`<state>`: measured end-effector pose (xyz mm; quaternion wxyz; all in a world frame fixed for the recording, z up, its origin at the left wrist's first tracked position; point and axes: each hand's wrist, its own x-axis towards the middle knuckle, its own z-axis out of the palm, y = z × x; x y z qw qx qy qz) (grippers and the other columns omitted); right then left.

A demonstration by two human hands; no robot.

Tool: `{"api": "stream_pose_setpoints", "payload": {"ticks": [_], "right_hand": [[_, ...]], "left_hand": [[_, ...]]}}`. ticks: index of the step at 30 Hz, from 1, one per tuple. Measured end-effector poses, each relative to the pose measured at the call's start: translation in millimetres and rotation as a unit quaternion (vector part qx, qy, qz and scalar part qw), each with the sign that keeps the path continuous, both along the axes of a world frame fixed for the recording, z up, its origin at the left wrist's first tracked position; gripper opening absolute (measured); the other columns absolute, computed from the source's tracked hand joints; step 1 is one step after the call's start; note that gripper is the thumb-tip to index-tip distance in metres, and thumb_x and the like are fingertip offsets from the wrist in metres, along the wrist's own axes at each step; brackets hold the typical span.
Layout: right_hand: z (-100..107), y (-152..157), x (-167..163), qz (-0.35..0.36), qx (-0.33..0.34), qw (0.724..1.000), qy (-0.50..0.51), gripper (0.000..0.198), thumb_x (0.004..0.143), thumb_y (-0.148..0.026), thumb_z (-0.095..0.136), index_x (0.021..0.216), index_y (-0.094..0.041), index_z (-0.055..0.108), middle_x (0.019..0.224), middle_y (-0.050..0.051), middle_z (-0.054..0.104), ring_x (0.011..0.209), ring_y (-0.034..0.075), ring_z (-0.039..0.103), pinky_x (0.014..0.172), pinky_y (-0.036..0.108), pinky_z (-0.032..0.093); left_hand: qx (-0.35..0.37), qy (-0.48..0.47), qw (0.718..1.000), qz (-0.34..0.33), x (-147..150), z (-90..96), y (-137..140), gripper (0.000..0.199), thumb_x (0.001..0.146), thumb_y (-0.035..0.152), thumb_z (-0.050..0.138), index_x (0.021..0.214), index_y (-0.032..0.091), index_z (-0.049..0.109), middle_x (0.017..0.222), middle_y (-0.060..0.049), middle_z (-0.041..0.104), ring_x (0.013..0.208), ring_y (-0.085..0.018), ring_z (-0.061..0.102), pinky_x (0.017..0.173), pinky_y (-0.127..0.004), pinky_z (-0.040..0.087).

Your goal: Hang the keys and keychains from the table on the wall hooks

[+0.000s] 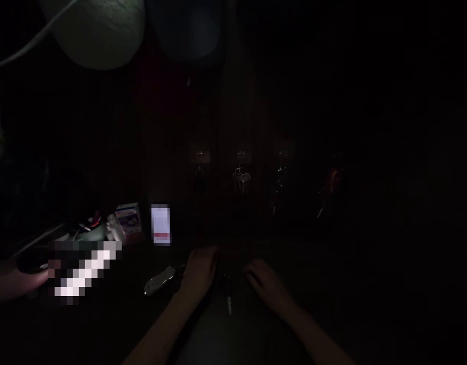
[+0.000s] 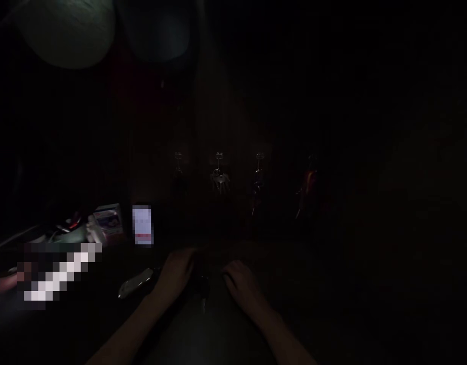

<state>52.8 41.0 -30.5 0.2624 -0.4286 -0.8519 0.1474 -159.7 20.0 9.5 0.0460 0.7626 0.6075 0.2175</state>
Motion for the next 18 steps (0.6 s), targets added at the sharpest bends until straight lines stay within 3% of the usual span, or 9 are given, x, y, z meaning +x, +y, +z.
{"api": "stream_pose_setpoints", "payload": {"ticks": [2,6,13,18], "right_hand": [[-1.4,1.7,-0.2,-0.009,0.007,1.0,-0.006,0.022,0.087,-0.019,0.041,0.094,-0.021,0.062,0.097,0.006,0.064,0.094,0.019,0.056,0.084,0.034,0.043],[-1.7,4.3,-3.6,-0.02,0.01,1.0,-0.018,0.022,0.087,-0.017,0.042,0.094,-0.022,0.062,0.096,0.005,0.064,0.093,0.02,0.056,0.083,0.035,0.043],[-2.2,4.9,-4.0,-0.039,0.0,0.999,-0.025,0.022,0.087,-0.018,0.042,0.095,-0.022,0.063,0.096,0.005,0.064,0.095,0.021,0.056,0.085,0.037,0.043],[-2.3,2.3,2.1,-0.005,-0.018,0.999,0.029,0.03,0.09,-0.027,0.04,0.117,-0.026,0.055,0.113,0.005,0.061,0.106,0.019,0.054,0.092,0.035,0.042]], "left_hand": [[-0.005,0.031,0.998,0.057,7.8,-0.1,3.0,0.027,0.088,0.028,0.041,0.1,0.017,0.062,0.099,-0.01,0.068,0.094,-0.025,0.061,0.084,-0.04,0.04],[-0.012,0.052,0.997,0.052,26.3,-7.1,-0.1,0.041,0.081,0.052,0.047,0.088,0.015,0.064,0.091,-0.013,0.067,0.087,-0.03,0.06,0.079,-0.043,0.04],[-0.03,0.031,0.999,0.018,38.9,-18.6,-8.8,0.018,0.077,0.024,0.049,0.089,0.016,0.06,0.091,-0.011,0.064,0.089,-0.028,0.057,0.078,-0.041,0.039],[0.002,-0.039,0.999,-0.012,34.9,-19.3,-10.2,0.011,0.076,0.017,0.049,0.083,0.02,0.057,0.081,-0.004,0.064,0.083,-0.022,0.057,0.08,-0.037,0.039]]}}
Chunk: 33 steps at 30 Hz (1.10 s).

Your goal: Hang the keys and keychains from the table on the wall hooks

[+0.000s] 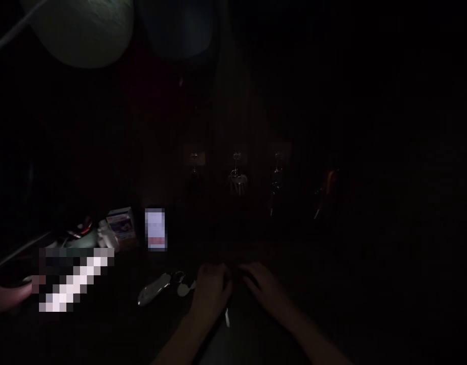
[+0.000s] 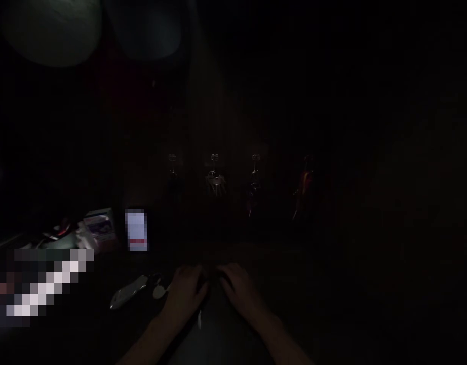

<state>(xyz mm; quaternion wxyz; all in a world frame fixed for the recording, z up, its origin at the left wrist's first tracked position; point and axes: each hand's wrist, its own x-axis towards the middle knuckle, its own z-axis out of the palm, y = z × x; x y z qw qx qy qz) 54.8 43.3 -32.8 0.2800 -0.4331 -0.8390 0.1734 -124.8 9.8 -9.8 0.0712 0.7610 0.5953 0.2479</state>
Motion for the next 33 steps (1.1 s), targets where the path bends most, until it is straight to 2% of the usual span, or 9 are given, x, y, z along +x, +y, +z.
{"api": "stream_pose_setpoints", "payload": {"ticks": [3,9,14,17,19,21,24,28,33], "right_hand": [[1.4,-1.9,1.0,0.014,-0.004,1.0,0.013,0.034,0.091,-0.033,0.04,0.123,-0.028,0.05,0.117,0.004,0.06,0.108,0.019,0.054,0.093,0.036,0.043],[9.4,-6.8,1.6,0.008,0.032,0.999,0.021,0.025,0.092,-0.031,0.039,0.102,-0.025,0.061,0.098,0.005,0.066,0.094,0.019,0.059,0.086,0.036,0.045],[12.2,-7.6,5.1,0.008,0.082,0.996,0.047,0.024,0.092,-0.029,0.039,0.099,-0.024,0.061,0.094,0.005,0.067,0.088,0.018,0.061,0.08,0.033,0.048],[11.6,-7.5,6.6,0.01,0.116,0.99,0.077,0.025,0.091,-0.028,0.038,0.098,-0.024,0.062,0.091,0.005,0.067,0.087,0.018,0.062,0.078,0.031,0.049],[10.8,-7.8,6.9,0.008,0.137,0.986,0.094,0.026,0.091,-0.028,0.038,0.098,-0.025,0.062,0.09,0.005,0.068,0.086,0.018,0.063,0.077,0.031,0.05],[10.1,-8.3,6.1,0.004,0.15,0.984,0.101,0.026,0.091,-0.029,0.038,0.098,-0.026,0.062,0.089,0.004,0.069,0.085,0.018,0.064,0.076,0.031,0.051],[9.0,-9.1,3.0,0.006,0.157,0.982,0.101,0.025,0.091,-0.029,0.039,0.098,-0.026,0.063,0.088,0.004,0.069,0.084,0.018,0.065,0.076,0.031,0.053],[6.8,-10.2,0.0,-0.019,0.146,0.983,0.11,0.026,0.089,-0.031,0.043,0.108,-0.026,0.06,0.103,0.005,0.069,0.095,0.019,0.064,0.085,0.033,0.052],[6.0,-9.6,6.3,-0.045,0.084,0.988,0.122,0.035,0.088,-0.033,0.043,0.121,-0.027,0.051,0.119,0.005,0.062,0.108,0.02,0.059,0.091,0.035,0.05]], "left_hand": [[0.01,-0.035,0.999,-0.018,0.5,-1.3,-1.5,0.01,0.077,0.017,0.05,0.083,0.022,0.057,0.081,-0.003,0.064,0.088,-0.023,0.056,0.086,-0.039,0.038],[0.02,-0.084,0.995,-0.043,4.8,0.1,-4.9,0.014,0.078,0.016,0.05,0.088,0.023,0.059,0.087,-0.002,0.065,0.09,-0.021,0.057,0.097,-0.046,0.033],[0.026,-0.154,0.984,-0.087,6.3,2.7,-8.0,0.018,0.084,0.025,0.049,0.098,0.026,0.06,0.097,-0.002,0.067,0.096,-0.021,0.058,0.104,-0.05,0.025],[-0.011,-0.209,0.975,-0.073,7.3,2.9,-7.9,0.02,0.086,0.029,0.045,0.093,0.026,0.063,0.097,-0.002,0.068,0.097,-0.022,0.058,0.098,-0.046,0.034],[-0.027,-0.235,0.969,-0.065,8.3,3.2,-7.5,0.016,0.083,0.029,0.05,0.092,0.026,0.064,0.097,-0.002,0.068,0.098,-0.022,0.057,0.093,-0.042,0.039],[-0.034,-0.25,0.966,-0.063,9.3,4.0,-7.6,0.017,0.077,0.027,0.058,0.093,0.026,0.064,0.099,-0.002,0.067,0.099,-0.022,0.056,0.092,-0.039,0.04],[-0.038,-0.269,0.961,-0.055,10.0,6.2,-8.4,0.018,0.075,0.024,0.059,0.092,0.025,0.063,0.097,-0.003,0.067,0.098,-0.022,0.057,0.091,-0.037,0.042],[-0.024,-0.282,0.958,-0.042,7.7,13.1,-8.2,0.014,0.076,0.022,0.052,0.087,0.024,0.061,0.093,-0.003,0.067,0.094,-0.02,0.059,0.087,-0.033,0.045],[-0.014,-0.345,0.938,-0.017,-1.7,29.1,-1.0,0.011,0.077,0.027,0.049,0.084,0.023,0.056,0.086,0.0,0.066,0.084,-0.017,0.061,0.078,-0.028,0.048]]}}
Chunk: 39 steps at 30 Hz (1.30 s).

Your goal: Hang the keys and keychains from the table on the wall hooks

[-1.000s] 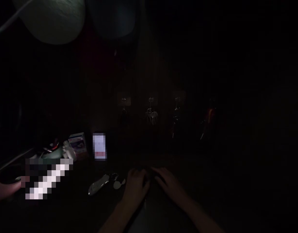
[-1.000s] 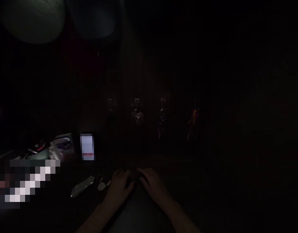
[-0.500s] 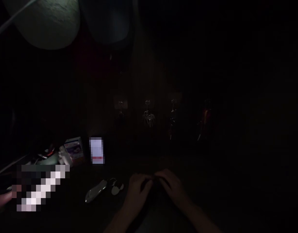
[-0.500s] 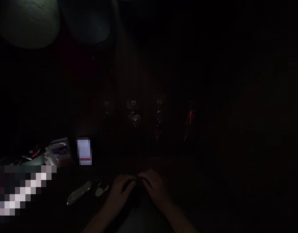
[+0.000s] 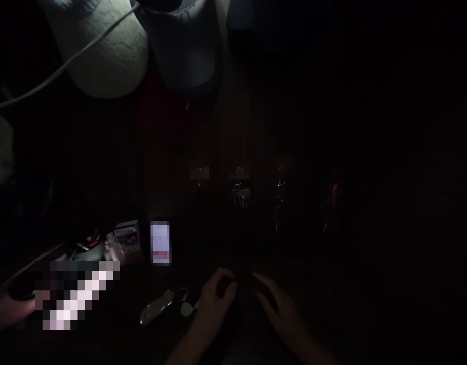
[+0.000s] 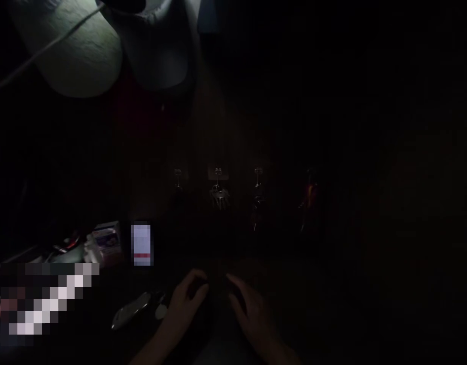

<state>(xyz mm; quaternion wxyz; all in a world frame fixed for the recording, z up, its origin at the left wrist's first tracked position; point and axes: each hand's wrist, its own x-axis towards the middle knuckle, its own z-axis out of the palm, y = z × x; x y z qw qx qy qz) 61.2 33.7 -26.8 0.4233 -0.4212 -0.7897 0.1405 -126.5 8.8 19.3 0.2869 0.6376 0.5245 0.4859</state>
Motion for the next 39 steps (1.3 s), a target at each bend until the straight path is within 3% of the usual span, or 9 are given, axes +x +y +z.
{"api": "stream_pose_setpoints", "payload": {"ticks": [7,12,22,30,39], "right_hand": [[2.3,2.9,3.0,0.023,-0.038,0.999,-0.024,0.034,0.089,-0.033,0.043,0.122,-0.029,0.052,0.12,0.003,0.061,0.111,0.019,0.057,0.095,0.035,0.047],[1.5,3.0,1.3,0.028,-0.047,0.997,-0.047,0.035,0.089,-0.033,0.042,0.123,-0.029,0.05,0.122,0.003,0.061,0.111,0.019,0.057,0.095,0.035,0.047],[3.9,1.8,0.4,0.045,-0.051,0.995,-0.072,0.035,0.089,-0.03,0.041,0.121,-0.027,0.053,0.121,0.004,0.061,0.111,0.019,0.057,0.095,0.035,0.047],[1.5,-1.0,-1.6,0.043,-0.07,0.993,-0.083,0.034,0.09,-0.033,0.041,0.12,-0.028,0.055,0.122,0.003,0.06,0.111,0.019,0.056,0.097,0.035,0.044],[2.5,-0.5,-3.5,0.07,-0.084,0.989,-0.1,0.032,0.091,-0.031,0.038,0.118,-0.027,0.056,0.119,0.003,0.062,0.109,0.019,0.057,0.096,0.034,0.044]], "left_hand": [[0.03,-0.059,0.994,0.085,-22.0,32.9,21.5,0.015,0.078,0.035,0.049,0.085,0.022,0.054,0.08,0.001,0.062,0.077,-0.017,0.06,0.069,-0.026,0.048],[0.109,-0.047,0.981,0.155,-38.6,67.9,43.8,0.018,0.077,0.038,0.052,0.082,0.021,0.055,0.073,0.002,0.059,0.071,-0.016,0.058,0.064,-0.025,0.045],[0.272,-0.033,0.922,0.274,-55.6,124.8,81.3,0.017,0.076,0.037,0.056,0.078,0.02,0.057,0.072,0.003,0.06,0.072,-0.014,0.057,0.067,-0.024,0.043],[0.292,-0.018,0.91,0.294,-58.2,135.6,102.0,0.012,0.074,0.032,0.058,0.075,0.02,0.057,0.071,0.004,0.06,0.07,-0.014,0.058,0.065,-0.023,0.042],[0.288,-0.019,0.908,0.304,-58.9,131.0,103.0,0.014,0.075,0.034,0.058,0.077,0.02,0.057,0.074,0.003,0.062,0.07,-0.014,0.058,0.065,-0.024,0.043]]}}
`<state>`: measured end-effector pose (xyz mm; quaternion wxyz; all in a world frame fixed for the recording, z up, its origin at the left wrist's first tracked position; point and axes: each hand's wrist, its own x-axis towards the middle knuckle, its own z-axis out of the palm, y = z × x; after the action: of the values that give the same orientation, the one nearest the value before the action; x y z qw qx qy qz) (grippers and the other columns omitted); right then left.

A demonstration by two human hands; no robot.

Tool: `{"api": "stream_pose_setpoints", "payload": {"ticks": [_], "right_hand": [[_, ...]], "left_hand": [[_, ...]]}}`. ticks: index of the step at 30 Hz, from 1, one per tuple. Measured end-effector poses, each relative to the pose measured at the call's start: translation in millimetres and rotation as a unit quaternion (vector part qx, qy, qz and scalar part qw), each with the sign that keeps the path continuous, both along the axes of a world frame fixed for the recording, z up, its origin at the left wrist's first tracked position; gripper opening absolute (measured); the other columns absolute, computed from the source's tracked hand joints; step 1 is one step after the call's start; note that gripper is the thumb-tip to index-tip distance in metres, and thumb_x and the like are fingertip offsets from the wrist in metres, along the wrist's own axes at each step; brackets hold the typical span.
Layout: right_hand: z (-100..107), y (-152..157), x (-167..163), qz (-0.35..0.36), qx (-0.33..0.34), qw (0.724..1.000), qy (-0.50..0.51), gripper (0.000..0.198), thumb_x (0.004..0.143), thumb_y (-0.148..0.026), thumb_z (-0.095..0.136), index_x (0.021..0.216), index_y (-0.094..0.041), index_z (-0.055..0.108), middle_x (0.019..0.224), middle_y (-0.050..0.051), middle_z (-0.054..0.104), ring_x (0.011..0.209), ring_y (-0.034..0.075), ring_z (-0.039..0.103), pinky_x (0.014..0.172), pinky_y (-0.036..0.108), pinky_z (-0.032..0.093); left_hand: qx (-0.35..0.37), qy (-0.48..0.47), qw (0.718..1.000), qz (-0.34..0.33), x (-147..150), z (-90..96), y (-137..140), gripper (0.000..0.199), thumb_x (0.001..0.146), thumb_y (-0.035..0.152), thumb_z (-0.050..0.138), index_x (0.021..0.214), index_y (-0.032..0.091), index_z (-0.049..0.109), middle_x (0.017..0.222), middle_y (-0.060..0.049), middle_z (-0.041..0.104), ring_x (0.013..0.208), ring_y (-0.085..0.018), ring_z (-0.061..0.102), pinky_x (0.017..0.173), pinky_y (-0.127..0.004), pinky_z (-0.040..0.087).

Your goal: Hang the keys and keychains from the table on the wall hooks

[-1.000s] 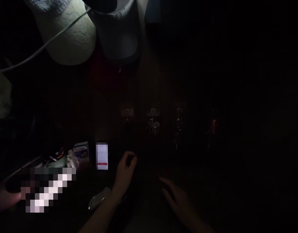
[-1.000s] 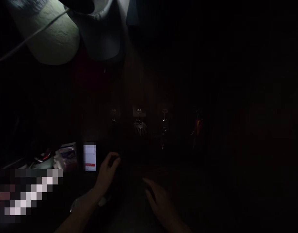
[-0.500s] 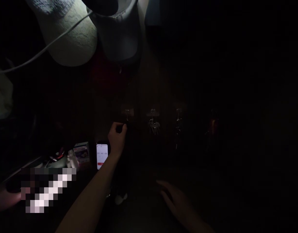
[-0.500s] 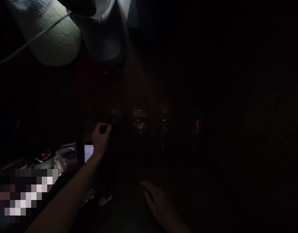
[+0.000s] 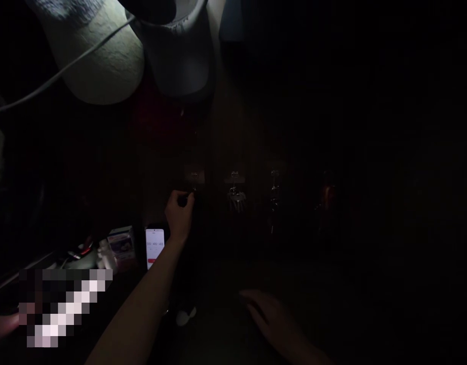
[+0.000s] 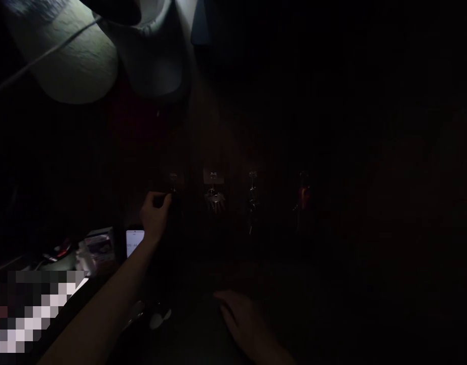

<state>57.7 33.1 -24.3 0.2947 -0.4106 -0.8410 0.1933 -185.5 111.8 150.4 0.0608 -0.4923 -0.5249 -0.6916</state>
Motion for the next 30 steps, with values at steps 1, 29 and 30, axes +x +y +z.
{"api": "stream_pose_setpoints", "payload": {"ticks": [1,29,30], "right_hand": [[-0.9,0.1,-0.1,0.002,-0.001,1.0,-0.003,0.032,0.091,-0.031,0.038,0.118,-0.027,0.056,0.119,0.003,0.062,0.109,0.018,0.057,0.096,0.034,0.044],[6.5,-2.7,1.3,0.02,0.015,0.999,-0.036,0.027,0.09,-0.025,0.04,0.11,-0.024,0.058,0.11,0.004,0.065,0.101,0.017,0.06,0.088,0.031,0.046],[5.9,-2.6,1.5,0.021,0.017,0.999,-0.035,0.027,0.09,-0.025,0.04,0.11,-0.024,0.058,0.11,0.004,0.065,0.101,0.017,0.06,0.088,0.031,0.046]], "left_hand": [[0.007,-0.003,1.0,0.003,0.2,-0.5,-0.7,0.014,0.076,0.034,0.058,0.077,0.02,0.057,0.074,0.003,0.062,0.07,-0.014,0.058,0.065,-0.024,0.043],[-0.138,0.055,0.987,-0.06,-0.5,-61.3,-5.6,0.038,0.081,0.032,0.055,0.118,0.024,0.047,0.109,-0.007,0.065,0.099,-0.023,0.061,0.082,-0.036,0.048],[-0.156,0.05,0.984,-0.065,-2.3,-66.9,-7.8,0.038,0.082,0.032,0.054,0.119,0.024,0.047,0.108,-0.007,0.065,0.098,-0.023,0.062,0.081,-0.036,0.049]]}}
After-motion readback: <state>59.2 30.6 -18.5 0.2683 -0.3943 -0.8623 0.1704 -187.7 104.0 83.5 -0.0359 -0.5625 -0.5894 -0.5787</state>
